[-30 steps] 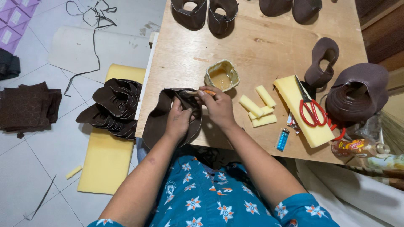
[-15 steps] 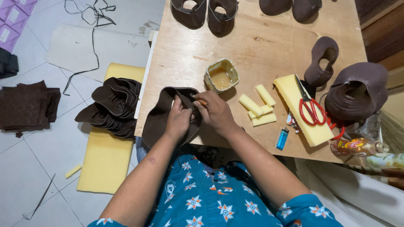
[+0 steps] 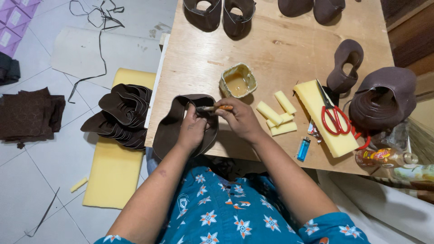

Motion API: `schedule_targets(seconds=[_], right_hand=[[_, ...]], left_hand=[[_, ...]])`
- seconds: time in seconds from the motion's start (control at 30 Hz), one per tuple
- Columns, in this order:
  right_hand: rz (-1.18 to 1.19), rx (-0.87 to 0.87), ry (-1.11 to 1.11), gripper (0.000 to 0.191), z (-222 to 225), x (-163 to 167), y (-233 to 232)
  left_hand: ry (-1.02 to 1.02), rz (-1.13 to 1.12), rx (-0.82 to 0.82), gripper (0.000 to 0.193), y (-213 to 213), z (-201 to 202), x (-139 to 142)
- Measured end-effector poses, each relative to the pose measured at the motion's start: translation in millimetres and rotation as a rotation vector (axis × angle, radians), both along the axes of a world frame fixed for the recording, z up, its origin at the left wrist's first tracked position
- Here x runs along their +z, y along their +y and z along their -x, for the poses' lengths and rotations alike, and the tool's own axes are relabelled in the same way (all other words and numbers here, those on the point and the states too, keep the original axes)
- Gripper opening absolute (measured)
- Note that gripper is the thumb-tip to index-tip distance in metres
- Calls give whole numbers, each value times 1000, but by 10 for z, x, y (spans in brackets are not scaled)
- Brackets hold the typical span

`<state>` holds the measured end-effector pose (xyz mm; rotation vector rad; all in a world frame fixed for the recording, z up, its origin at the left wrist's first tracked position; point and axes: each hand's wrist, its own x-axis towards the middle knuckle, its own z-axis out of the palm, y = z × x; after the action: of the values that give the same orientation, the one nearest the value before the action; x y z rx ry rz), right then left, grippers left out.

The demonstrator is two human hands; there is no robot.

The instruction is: The person applies adhesive with a brush to the edges of brown shoe upper pieces and places them on a wooden table. The person repeats this process for multiple pieces, handling each one individually.

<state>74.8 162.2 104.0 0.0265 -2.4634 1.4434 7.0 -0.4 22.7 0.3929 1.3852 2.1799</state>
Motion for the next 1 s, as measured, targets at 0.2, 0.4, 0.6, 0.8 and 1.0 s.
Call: schedule_targets(seconds=[0.2, 0.4, 0.6, 0.8, 1.0], right_hand=[[291, -74, -20, 17, -82, 253, 215], [-255, -295, 192, 17, 78, 258, 539], [-363, -270, 183, 17, 281, 256, 652], [-359, -285, 305, 19, -52, 640, 561], [247, -204, -29, 20, -180, 527, 236]], left_hand=[[134, 173, 307, 65, 82, -67, 29], [194, 269, 436, 67, 144, 14, 29], [194, 195, 416, 68, 115, 5, 65], [57, 208, 411, 75, 119, 37, 113], [19, 97, 380, 75, 136, 51, 75]])
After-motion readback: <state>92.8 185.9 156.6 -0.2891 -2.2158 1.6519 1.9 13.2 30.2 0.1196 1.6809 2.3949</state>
